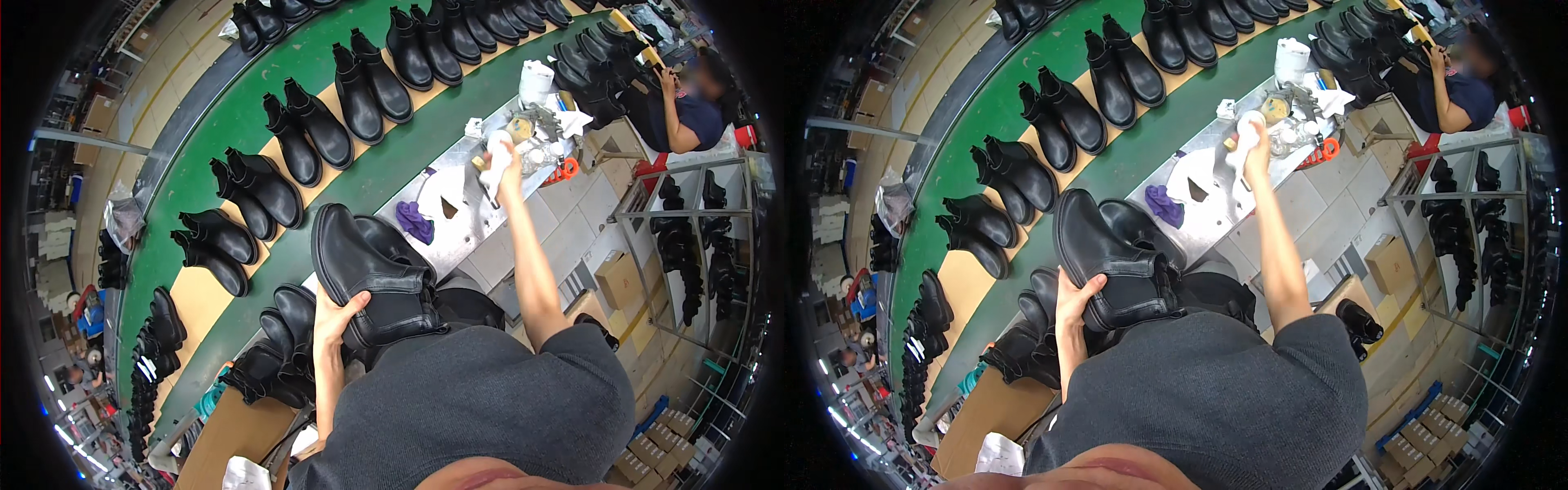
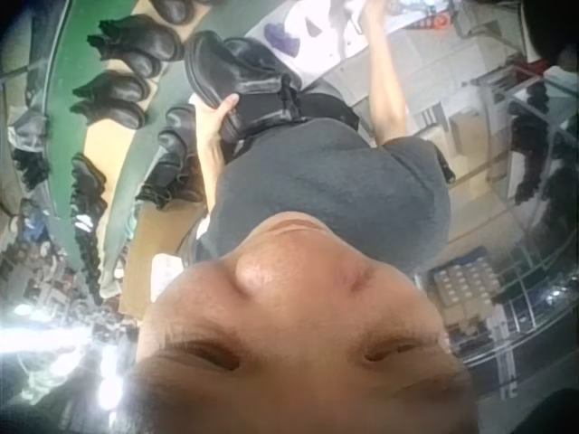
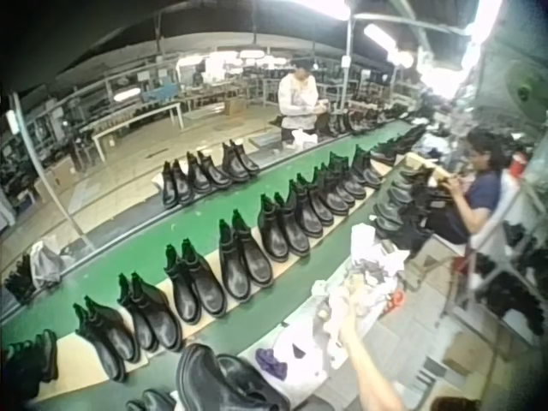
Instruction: The person cleans black leather boots on a factory assembly line. They use a sponge to apply a substance to the boots and then wipe them with a white cloth. The person handles the boots one at a time, rotating them to clean different surfaces, and places them back on the conveyor belt.
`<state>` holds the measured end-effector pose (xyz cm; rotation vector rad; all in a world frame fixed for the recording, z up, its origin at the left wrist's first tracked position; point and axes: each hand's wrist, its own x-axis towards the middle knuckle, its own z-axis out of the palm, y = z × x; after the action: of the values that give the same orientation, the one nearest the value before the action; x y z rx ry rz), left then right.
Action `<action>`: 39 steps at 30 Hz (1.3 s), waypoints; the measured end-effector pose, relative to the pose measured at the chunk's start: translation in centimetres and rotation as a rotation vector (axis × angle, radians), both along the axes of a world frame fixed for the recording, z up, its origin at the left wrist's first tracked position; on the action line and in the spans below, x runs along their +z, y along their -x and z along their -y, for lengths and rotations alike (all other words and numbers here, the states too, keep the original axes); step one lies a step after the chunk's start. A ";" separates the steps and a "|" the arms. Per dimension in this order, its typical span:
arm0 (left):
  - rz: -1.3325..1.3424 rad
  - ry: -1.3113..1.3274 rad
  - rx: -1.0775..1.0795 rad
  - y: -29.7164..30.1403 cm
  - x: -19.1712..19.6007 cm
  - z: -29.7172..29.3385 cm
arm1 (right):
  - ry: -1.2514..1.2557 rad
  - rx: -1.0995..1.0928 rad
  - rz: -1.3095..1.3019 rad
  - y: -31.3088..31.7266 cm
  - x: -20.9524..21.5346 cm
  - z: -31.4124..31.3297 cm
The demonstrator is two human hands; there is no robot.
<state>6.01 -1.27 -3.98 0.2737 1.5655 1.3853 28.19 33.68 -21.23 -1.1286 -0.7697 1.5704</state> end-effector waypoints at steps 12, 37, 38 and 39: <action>-0.108 -0.039 -0.089 1.1 0.9 -0.9 | -0.316 0.153 0.592 -1.0 2.4 -3.7; -0.354 -0.084 -0.231 1.6 0.8 -0.9 | -0.561 1.163 0.463 16.2 18.0 13.3; -0.324 -0.094 -0.220 1.5 0.7 -0.8 | -0.543 1.168 0.412 16.7 16.7 12.4; -0.297 -0.107 -0.206 1.4 0.6 -0.8 | -0.544 1.191 0.380 16.7 16.2 12.0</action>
<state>4.66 -0.52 -3.40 0.7141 1.6497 1.3106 11.52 21.65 -5.00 -0.5181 -2.2451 1.8422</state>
